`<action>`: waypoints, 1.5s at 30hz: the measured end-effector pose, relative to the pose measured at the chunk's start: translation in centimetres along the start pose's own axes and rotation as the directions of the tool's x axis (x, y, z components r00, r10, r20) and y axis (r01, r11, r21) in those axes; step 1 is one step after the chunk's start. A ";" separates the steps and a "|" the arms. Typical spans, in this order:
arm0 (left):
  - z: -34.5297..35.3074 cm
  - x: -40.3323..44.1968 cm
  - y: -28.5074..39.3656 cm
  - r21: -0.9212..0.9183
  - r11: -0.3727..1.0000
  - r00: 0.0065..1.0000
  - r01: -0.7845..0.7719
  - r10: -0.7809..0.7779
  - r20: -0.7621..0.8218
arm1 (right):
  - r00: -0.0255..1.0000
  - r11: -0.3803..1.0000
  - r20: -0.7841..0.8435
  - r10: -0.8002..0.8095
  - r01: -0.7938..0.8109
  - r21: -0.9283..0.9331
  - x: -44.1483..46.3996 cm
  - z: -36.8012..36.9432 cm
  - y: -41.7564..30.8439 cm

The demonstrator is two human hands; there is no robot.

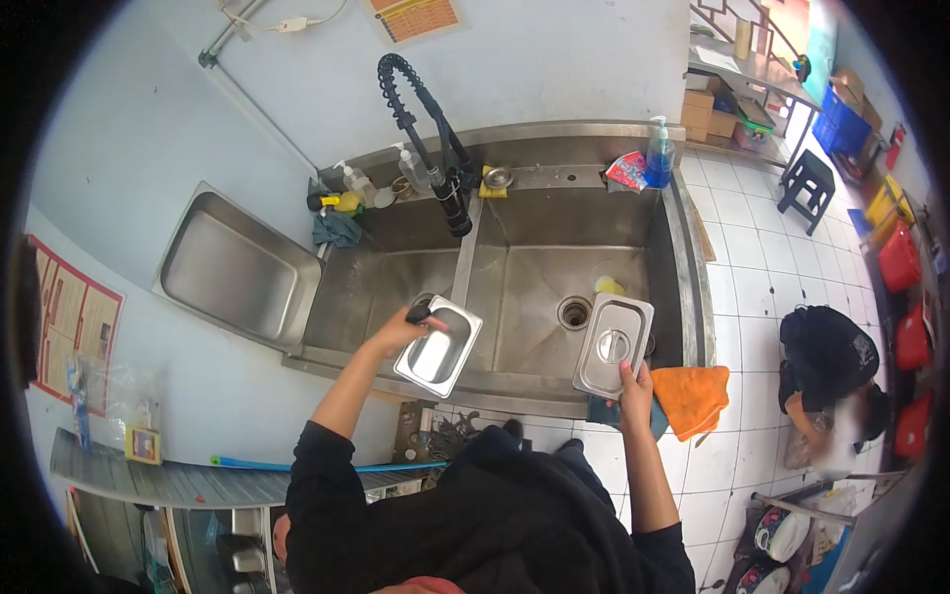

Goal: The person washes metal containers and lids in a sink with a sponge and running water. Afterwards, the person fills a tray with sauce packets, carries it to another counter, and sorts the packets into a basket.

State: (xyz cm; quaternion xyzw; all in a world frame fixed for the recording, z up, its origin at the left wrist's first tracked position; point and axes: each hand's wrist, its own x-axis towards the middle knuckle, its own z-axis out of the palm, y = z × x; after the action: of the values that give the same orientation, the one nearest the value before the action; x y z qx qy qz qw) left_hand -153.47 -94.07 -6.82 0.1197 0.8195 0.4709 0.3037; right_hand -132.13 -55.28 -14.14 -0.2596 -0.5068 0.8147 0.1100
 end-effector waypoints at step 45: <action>0.9 -2.2 -5.5 -0.273 0.927 0.895 -0.258 0.335 0.293 | 0.979 0.979 -0.203 -0.035 -0.007 -0.204 -15.4 15.9 9.4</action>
State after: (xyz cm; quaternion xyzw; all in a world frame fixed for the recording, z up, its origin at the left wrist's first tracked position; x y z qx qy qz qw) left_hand -150.68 -97.39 -10.95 0.2865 0.6686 0.5752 0.3743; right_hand -126.91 -78.70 -12.07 -0.3487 -0.5754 0.7264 0.1403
